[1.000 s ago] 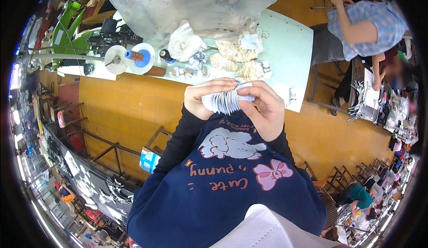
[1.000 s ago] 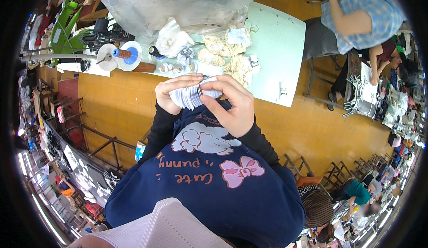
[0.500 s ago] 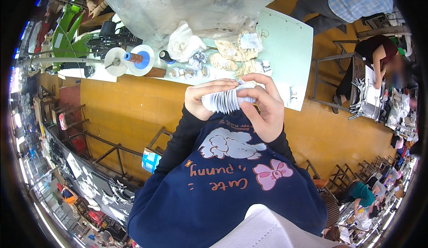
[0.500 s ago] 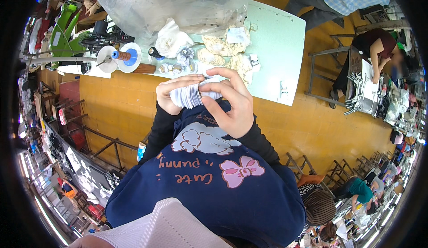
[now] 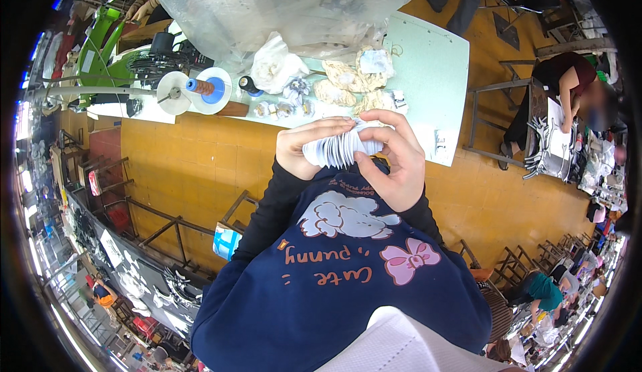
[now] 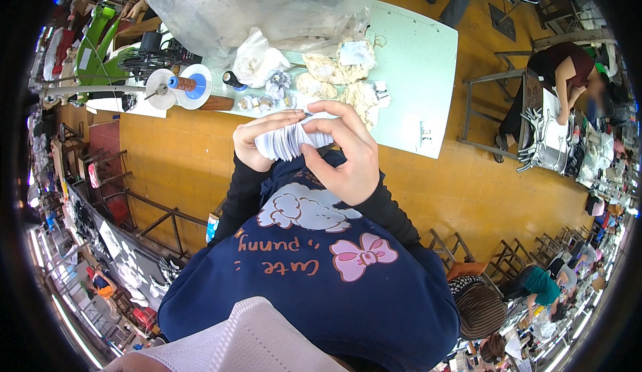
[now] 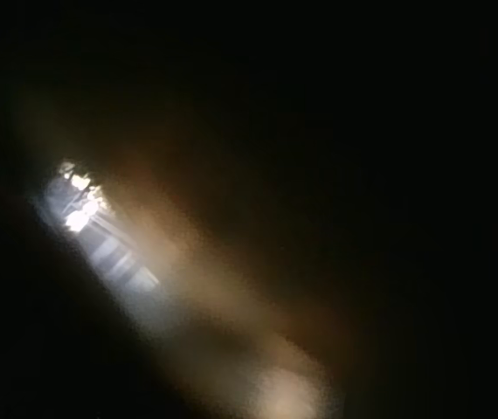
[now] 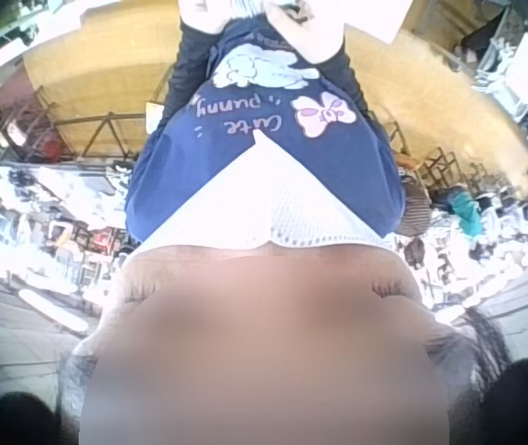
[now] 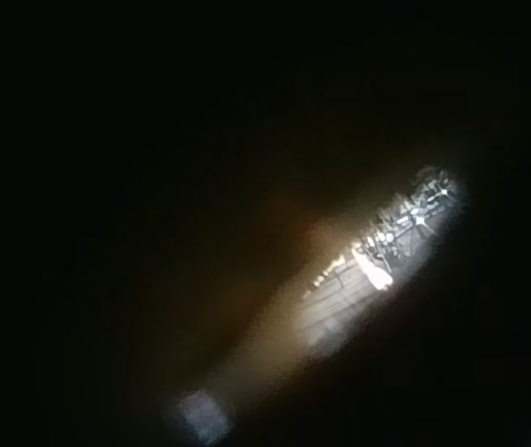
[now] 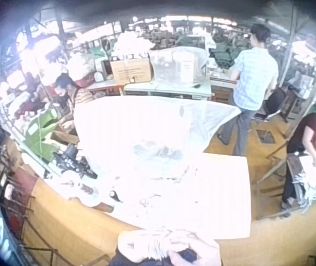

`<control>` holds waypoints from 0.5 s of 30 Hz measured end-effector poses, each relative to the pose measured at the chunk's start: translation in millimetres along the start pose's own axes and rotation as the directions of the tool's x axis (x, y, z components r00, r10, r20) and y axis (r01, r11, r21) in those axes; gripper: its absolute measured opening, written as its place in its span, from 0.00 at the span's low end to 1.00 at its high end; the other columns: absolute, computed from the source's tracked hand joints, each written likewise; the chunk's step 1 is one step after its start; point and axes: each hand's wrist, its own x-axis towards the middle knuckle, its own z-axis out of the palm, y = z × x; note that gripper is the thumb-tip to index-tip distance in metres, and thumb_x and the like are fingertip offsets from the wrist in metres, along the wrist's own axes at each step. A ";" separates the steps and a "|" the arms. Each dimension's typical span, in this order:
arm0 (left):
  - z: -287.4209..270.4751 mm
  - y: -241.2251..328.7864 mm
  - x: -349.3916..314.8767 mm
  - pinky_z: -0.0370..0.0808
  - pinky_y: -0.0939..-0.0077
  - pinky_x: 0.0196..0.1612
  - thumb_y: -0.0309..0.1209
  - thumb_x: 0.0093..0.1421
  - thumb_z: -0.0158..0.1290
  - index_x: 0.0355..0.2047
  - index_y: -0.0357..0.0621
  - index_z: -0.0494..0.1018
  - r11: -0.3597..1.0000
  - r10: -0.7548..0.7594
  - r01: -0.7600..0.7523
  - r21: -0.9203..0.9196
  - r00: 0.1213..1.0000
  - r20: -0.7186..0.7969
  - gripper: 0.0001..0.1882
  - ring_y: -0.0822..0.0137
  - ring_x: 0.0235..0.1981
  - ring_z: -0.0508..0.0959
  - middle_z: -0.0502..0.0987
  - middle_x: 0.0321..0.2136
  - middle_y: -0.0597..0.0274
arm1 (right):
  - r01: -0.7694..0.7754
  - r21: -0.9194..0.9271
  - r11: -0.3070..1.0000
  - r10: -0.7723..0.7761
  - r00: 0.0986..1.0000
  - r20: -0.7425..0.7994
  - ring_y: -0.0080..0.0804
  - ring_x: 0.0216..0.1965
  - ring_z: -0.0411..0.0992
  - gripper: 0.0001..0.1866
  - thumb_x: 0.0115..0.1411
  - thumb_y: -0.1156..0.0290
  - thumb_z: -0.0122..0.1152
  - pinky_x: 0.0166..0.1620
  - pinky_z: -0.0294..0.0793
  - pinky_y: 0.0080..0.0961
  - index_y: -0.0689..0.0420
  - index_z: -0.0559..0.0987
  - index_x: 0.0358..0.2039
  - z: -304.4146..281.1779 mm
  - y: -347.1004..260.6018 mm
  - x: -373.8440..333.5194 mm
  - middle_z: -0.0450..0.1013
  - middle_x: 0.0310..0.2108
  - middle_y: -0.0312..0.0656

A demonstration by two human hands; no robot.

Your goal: The person repeatedly picks up small white fabric pieces from a table and folds them by hand. They place the folded pieces back on the table and continue the process with additional pieces. Other people are visible working at nearby tables in the background.

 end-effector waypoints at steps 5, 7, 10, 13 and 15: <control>3.8 7.3 -0.3 0.74 0.59 0.53 0.18 0.49 0.60 0.38 0.31 0.79 1.000 -0.011 0.011 0.024 1.000 -0.013 0.14 0.50 0.47 0.79 0.81 0.40 0.46 | 0.021 0.078 0.997 -0.017 0.999 -0.052 0.31 0.39 0.75 0.11 0.47 0.84 0.62 0.37 0.74 0.21 0.60 0.78 0.33 2.0 2.0 0.2 0.71 0.47 0.45; 4.0 11.1 -0.8 0.74 0.59 0.53 0.17 0.50 0.59 0.40 0.31 0.78 0.997 -0.044 0.045 0.060 0.999 -0.009 0.15 0.51 0.47 0.79 0.81 0.39 0.47 | 0.075 0.009 0.997 -0.074 0.997 -0.016 0.31 0.39 0.75 0.11 0.48 0.86 0.60 0.37 0.74 0.20 0.61 0.78 0.33 0.0 1.7 -0.2 0.71 0.47 0.46; 7.0 14.2 -3.6 0.74 0.58 0.54 0.18 0.52 0.60 0.39 0.32 0.77 0.995 -0.102 0.103 0.008 0.993 -0.053 0.13 0.51 0.47 0.79 0.81 0.39 0.46 | 0.103 -0.002 0.995 -0.103 0.992 0.067 0.27 0.42 0.72 0.10 0.50 0.90 0.57 0.41 0.73 0.19 0.65 0.75 0.34 -2.1 -0.2 -1.6 0.67 0.50 0.48; 12.3 9.9 -6.0 0.74 0.61 0.54 0.19 0.49 0.63 0.35 0.35 0.76 0.966 -0.138 0.102 -0.236 0.981 -0.139 0.11 0.52 0.48 0.79 0.80 0.40 0.46 | 0.069 0.026 0.997 -0.068 0.998 -0.014 0.29 0.35 0.76 0.09 0.48 0.87 0.60 0.37 0.74 0.21 0.62 0.78 0.31 0.4 -1.9 -2.2 0.71 0.47 0.47; 12.4 5.8 -8.0 0.74 0.61 0.54 0.20 0.48 0.64 0.32 0.36 0.75 0.956 -0.114 0.067 -0.286 0.982 -0.152 0.10 0.52 0.48 0.79 0.80 0.40 0.45 | 0.111 -0.042 0.993 -0.108 0.992 0.066 0.27 0.39 0.74 0.09 0.50 0.88 0.58 0.39 0.74 0.20 0.65 0.78 0.32 -1.0 -3.6 -2.7 0.69 0.48 0.48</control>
